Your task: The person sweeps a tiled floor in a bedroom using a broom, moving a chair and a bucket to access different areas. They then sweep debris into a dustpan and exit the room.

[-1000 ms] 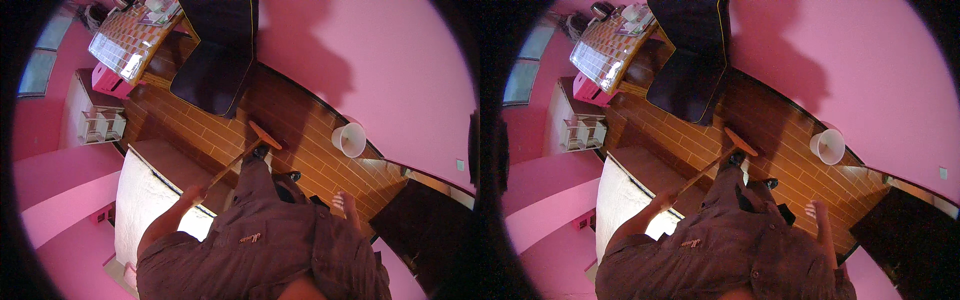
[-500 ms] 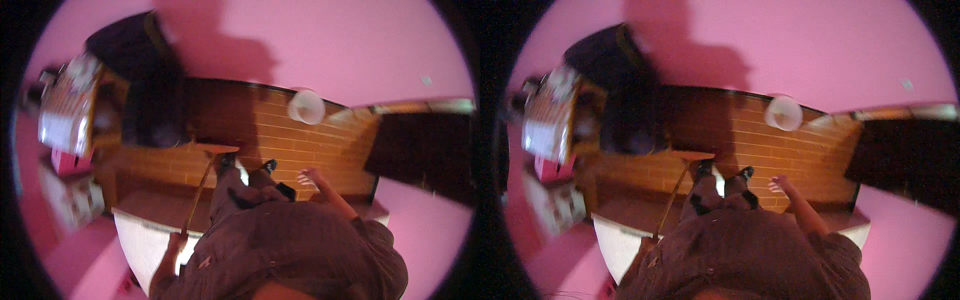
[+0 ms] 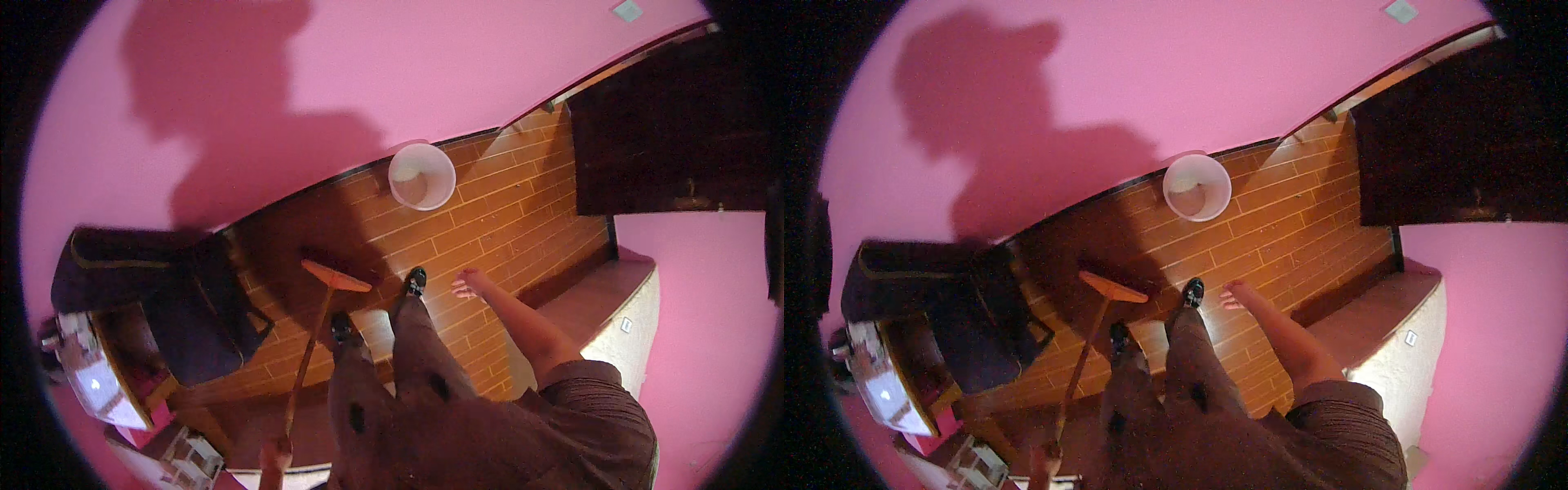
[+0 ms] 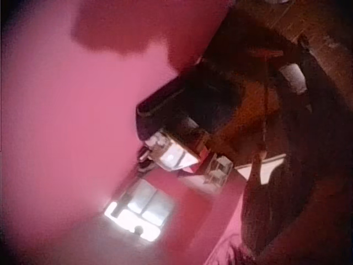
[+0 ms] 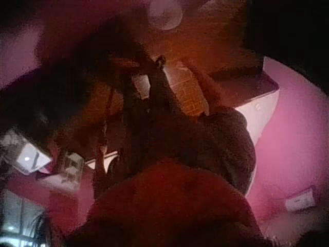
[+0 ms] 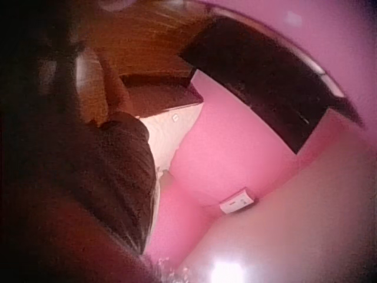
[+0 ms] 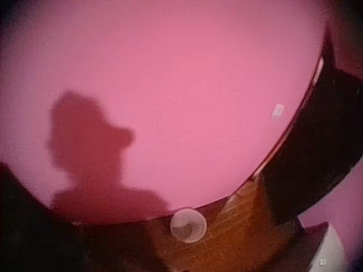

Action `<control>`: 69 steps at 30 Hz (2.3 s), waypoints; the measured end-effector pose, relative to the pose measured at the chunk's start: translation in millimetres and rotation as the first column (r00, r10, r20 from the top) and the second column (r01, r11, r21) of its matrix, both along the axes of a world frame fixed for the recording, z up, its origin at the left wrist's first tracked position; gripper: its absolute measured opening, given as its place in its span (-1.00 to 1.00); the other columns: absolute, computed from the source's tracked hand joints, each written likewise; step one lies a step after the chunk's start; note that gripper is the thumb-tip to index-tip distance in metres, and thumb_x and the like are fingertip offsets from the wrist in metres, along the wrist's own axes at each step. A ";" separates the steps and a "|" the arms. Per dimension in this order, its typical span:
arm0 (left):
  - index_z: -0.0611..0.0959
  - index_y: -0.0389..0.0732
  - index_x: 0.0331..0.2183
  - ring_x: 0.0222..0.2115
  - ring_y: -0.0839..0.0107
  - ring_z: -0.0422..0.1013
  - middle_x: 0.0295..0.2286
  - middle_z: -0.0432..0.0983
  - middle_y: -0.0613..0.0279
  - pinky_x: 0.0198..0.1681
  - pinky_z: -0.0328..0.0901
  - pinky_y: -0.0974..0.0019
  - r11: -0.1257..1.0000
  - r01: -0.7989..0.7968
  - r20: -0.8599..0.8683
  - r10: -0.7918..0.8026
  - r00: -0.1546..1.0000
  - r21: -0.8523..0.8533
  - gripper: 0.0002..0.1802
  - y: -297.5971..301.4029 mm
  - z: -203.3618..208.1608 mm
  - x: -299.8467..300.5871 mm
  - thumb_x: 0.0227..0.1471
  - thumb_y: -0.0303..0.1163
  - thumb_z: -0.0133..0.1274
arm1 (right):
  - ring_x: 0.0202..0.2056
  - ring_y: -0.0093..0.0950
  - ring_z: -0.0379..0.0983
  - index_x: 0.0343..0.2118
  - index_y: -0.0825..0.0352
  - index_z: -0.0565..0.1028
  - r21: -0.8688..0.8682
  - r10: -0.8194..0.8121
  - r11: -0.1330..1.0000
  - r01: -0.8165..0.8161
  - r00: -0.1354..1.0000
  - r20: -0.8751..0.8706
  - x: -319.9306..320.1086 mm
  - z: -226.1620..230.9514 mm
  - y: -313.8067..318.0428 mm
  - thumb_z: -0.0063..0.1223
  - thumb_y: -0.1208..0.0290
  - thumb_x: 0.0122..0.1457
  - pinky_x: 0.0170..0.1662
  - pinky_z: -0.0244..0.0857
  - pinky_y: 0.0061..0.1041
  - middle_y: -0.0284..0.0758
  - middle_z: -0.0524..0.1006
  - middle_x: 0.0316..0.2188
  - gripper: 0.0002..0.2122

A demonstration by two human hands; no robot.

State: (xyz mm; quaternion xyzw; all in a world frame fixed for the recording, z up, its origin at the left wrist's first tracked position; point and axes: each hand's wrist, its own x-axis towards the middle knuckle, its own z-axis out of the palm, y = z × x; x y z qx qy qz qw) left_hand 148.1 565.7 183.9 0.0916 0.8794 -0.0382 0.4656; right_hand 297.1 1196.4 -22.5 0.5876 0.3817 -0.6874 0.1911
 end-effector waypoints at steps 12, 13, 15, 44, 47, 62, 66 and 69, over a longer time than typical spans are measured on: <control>0.51 -0.23 -0.53 -0.54 0.01 0.42 -0.63 0.44 -0.05 -0.54 0.27 0.03 0.939 0.061 0.064 -0.042 0.997 -0.340 -0.69 62.0 -47.3 -71.9 -0.11 -0.15 -0.02 | -0.40 -0.25 0.44 -0.23 0.43 0.28 -0.016 -0.587 0.806 0.592 0.793 -0.162 -125.1 -291.9 92.5 -0.05 0.34 0.09 -0.34 0.43 -0.32 -0.13 0.42 -0.37 -0.72; 0.51 -0.23 -0.53 -0.54 0.02 0.42 -0.63 0.44 -0.04 -0.55 0.27 0.03 0.937 0.075 0.068 -0.056 0.996 -0.340 -0.69 60.6 -51.8 -80.4 -0.11 -0.14 -0.01 | -0.40 -0.26 0.43 -0.23 0.43 0.27 -0.040 -0.632 0.770 0.636 0.753 -0.183 -137.5 -300.8 97.0 -0.06 0.35 0.09 -0.34 0.43 -0.33 -0.14 0.42 -0.39 -0.73; 0.50 -0.23 -0.54 -0.55 0.02 0.42 -0.64 0.44 -0.04 -0.56 0.27 0.03 0.937 0.115 0.071 -0.097 0.993 -0.329 -0.69 57.8 -64.7 -99.2 -0.11 -0.14 -0.01 | -0.40 -0.29 0.42 -0.24 0.43 0.27 -0.083 -0.718 0.688 0.721 0.659 -0.222 -155.3 -316.2 101.9 -0.07 0.35 0.10 -0.33 0.43 -0.37 -0.17 0.41 -0.43 -0.74; 0.56 -0.25 -0.40 -0.32 0.02 0.40 -0.38 0.47 -0.04 -0.27 0.30 0.07 0.814 0.507 0.012 -0.532 0.847 0.282 -0.62 545.7 -268.9 -175.6 -0.03 -0.12 -0.13 | -0.51 -0.43 0.47 -0.31 0.46 0.42 0.358 -0.334 0.897 0.259 0.928 0.165 100.2 -157.0 -31.5 -0.06 0.57 -0.08 -0.46 0.40 -0.48 -0.24 0.50 -0.54 -0.79; 0.55 -0.23 -0.36 -0.31 0.00 0.39 -0.37 0.47 -0.09 -0.25 0.28 0.04 0.833 0.458 0.027 -0.489 0.872 0.308 -0.58 526.6 -243.5 -177.9 -0.02 -0.06 -0.15 | -0.57 -0.45 0.46 -0.33 0.48 0.41 0.281 -0.258 0.935 0.214 0.957 0.130 67.2 -205.9 -62.1 -0.07 0.55 -0.02 -0.52 0.38 -0.51 -0.24 0.49 -0.56 -0.82; 0.43 -0.24 -0.39 -0.46 -0.06 0.40 -0.53 0.45 -0.11 -0.39 0.28 -0.02 0.879 0.469 0.176 -0.449 0.876 -0.090 -0.66 413.4 -187.7 -182.2 -0.02 -0.13 -0.11 | -0.49 -0.28 0.47 -0.44 0.43 0.42 0.529 0.049 0.848 0.033 0.989 -0.141 -137.2 -287.2 -98.1 -0.17 0.43 -0.04 -0.45 0.33 -0.36 -0.14 0.48 -0.59 -0.82; 0.47 -0.26 -0.27 -0.35 -0.14 0.35 -0.42 0.44 -0.17 -0.29 0.25 -0.02 0.829 0.498 0.115 -0.537 0.836 0.253 -0.62 549.1 -231.9 -152.6 -0.01 -0.15 -0.12 | -0.43 -0.26 0.46 -0.42 0.41 0.43 0.478 -0.050 0.868 0.136 0.981 -0.187 -147.3 -314.9 -92.1 -0.11 0.39 -0.03 -0.39 0.31 -0.33 -0.12 0.48 -0.56 -0.81; 0.46 -0.30 -0.27 -0.34 -0.16 0.34 -0.42 0.43 -0.21 -0.28 0.22 -0.03 0.739 0.593 0.085 -0.646 0.759 0.321 -0.59 642.3 -279.7 -130.9 0.00 -0.12 -0.14 | -0.42 -0.27 0.45 -0.43 0.39 0.43 0.490 -0.101 0.845 0.215 0.963 -0.249 -153.9 -347.6 -82.6 -0.05 0.34 -0.02 -0.37 0.30 -0.32 -0.11 0.48 -0.55 -0.80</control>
